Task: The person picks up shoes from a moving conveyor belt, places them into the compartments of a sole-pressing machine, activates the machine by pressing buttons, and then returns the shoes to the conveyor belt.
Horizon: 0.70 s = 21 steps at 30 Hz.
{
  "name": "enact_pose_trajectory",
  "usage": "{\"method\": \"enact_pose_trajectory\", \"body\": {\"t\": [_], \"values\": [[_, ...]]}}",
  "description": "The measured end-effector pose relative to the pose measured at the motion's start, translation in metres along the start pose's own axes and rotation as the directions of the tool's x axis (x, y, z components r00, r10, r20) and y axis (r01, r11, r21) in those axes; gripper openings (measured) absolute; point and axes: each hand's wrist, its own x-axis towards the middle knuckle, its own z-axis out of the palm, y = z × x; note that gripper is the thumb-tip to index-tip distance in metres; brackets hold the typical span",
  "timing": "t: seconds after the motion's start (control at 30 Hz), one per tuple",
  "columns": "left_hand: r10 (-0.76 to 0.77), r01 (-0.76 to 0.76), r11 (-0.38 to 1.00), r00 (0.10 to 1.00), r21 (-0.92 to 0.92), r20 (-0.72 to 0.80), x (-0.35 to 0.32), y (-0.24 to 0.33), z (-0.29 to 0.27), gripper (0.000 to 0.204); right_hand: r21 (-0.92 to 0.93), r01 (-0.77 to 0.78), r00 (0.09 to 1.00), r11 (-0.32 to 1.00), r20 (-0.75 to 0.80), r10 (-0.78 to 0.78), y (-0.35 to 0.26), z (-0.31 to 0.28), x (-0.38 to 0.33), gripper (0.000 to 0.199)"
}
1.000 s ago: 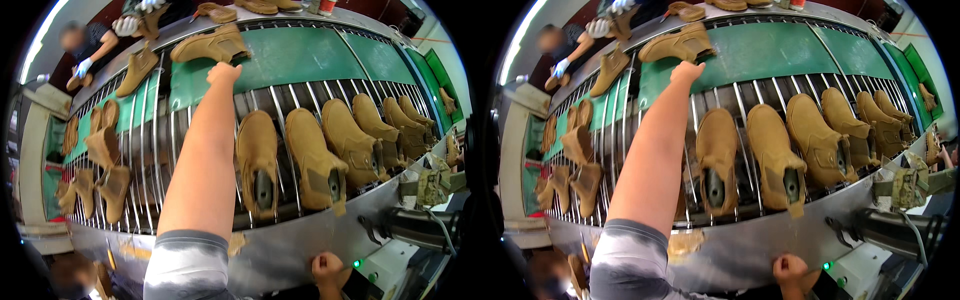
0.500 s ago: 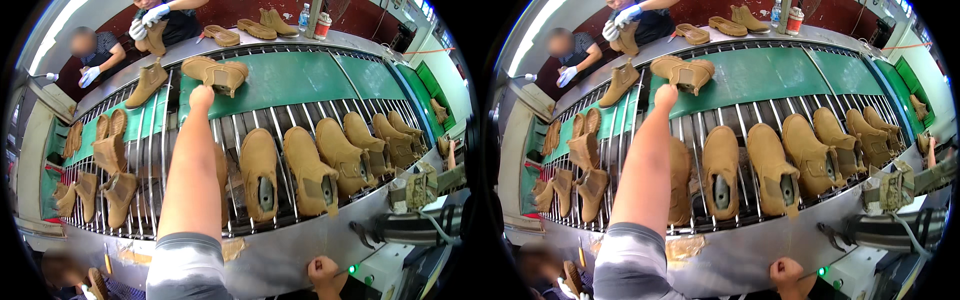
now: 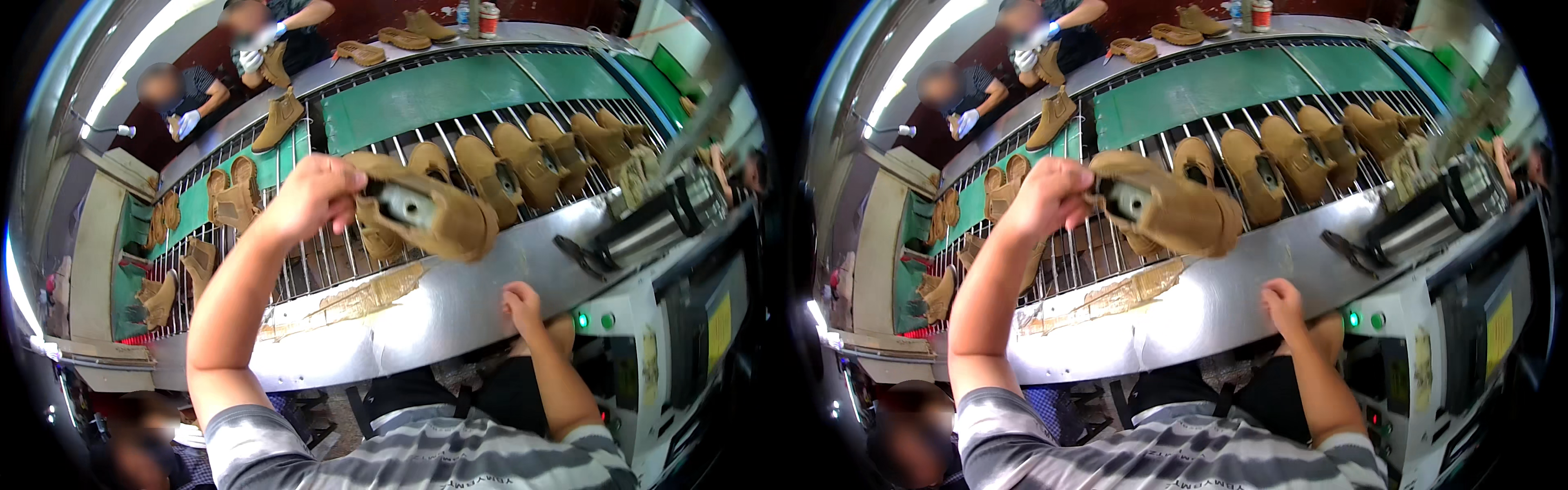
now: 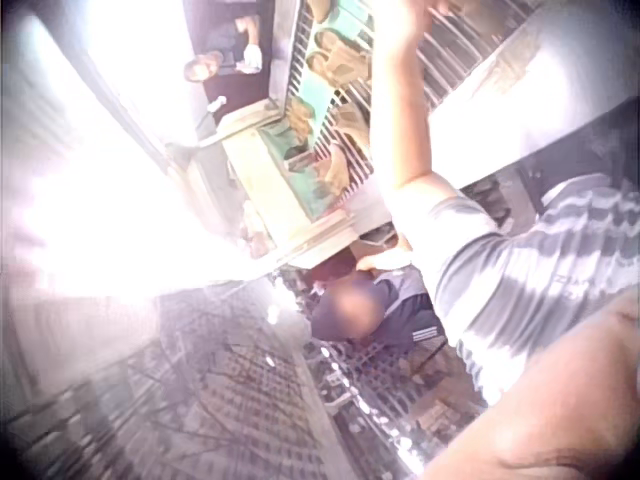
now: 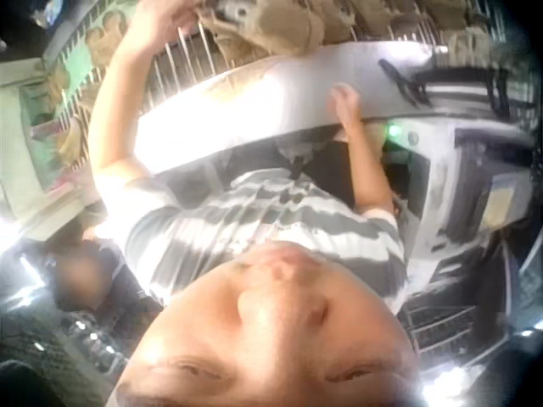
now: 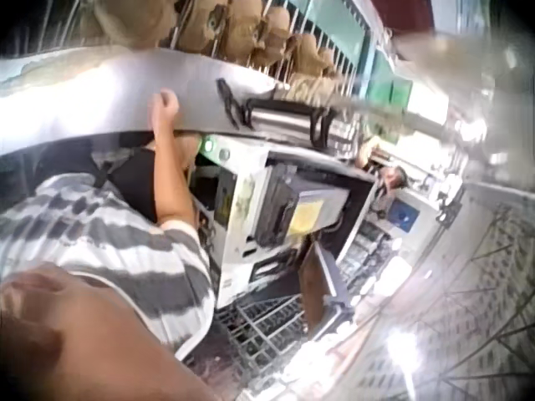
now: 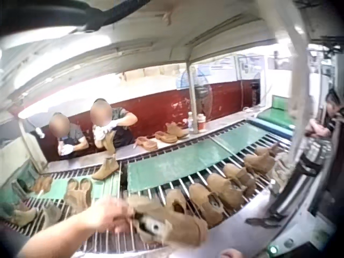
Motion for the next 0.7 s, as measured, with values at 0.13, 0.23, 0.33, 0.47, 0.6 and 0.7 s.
{"method": "enact_pose_trajectory", "body": {"t": [0.13, 0.23, 0.33, 0.47, 0.6, 0.7], "values": [[-0.02, 0.064, 0.962, 0.987, -0.266, 0.162, -0.074, 0.019, 0.075, 0.03, 0.404, -0.767, 0.493, 0.498, 0.868, 0.056, -0.05, 0.04, -0.077, 0.063], [-0.115, 0.184, 0.948, 0.959, -0.261, 0.26, -0.112, 0.014, 0.125, 0.031, 0.255, -0.938, 0.155, 0.236, 0.914, -0.374, -0.087, 0.048, -0.133, 0.077], [-0.087, 0.21, 0.947, 0.896, -0.242, 0.436, -0.138, -0.008, 0.172, 0.035, 0.333, -0.911, 0.229, 0.245, 0.899, -0.373, -0.093, 0.022, -0.19, 0.081], [-0.026, 0.073, 0.996, 0.739, -0.042, 0.673, -0.15, -0.017, 0.226, 0.039, 0.513, -0.847, 0.36, 0.138, 0.745, -0.562, -0.079, -0.004, -0.247, 0.076], [-0.054, -0.076, 0.989, 0.621, 0.128, 0.782, -0.162, -0.021, 0.268, 0.04, 0.721, -0.673, 0.712, -0.165, 0.571, -0.409, -0.041, -0.041, -0.275, 0.067], [0.005, -0.143, 0.969, 0.825, 0.2, 0.565, -0.17, -0.047, 0.295, 0.036, 0.889, -0.457, 0.819, 0.026, 0.432, -0.378, -0.053, -0.072, -0.298, 0.063]]}}
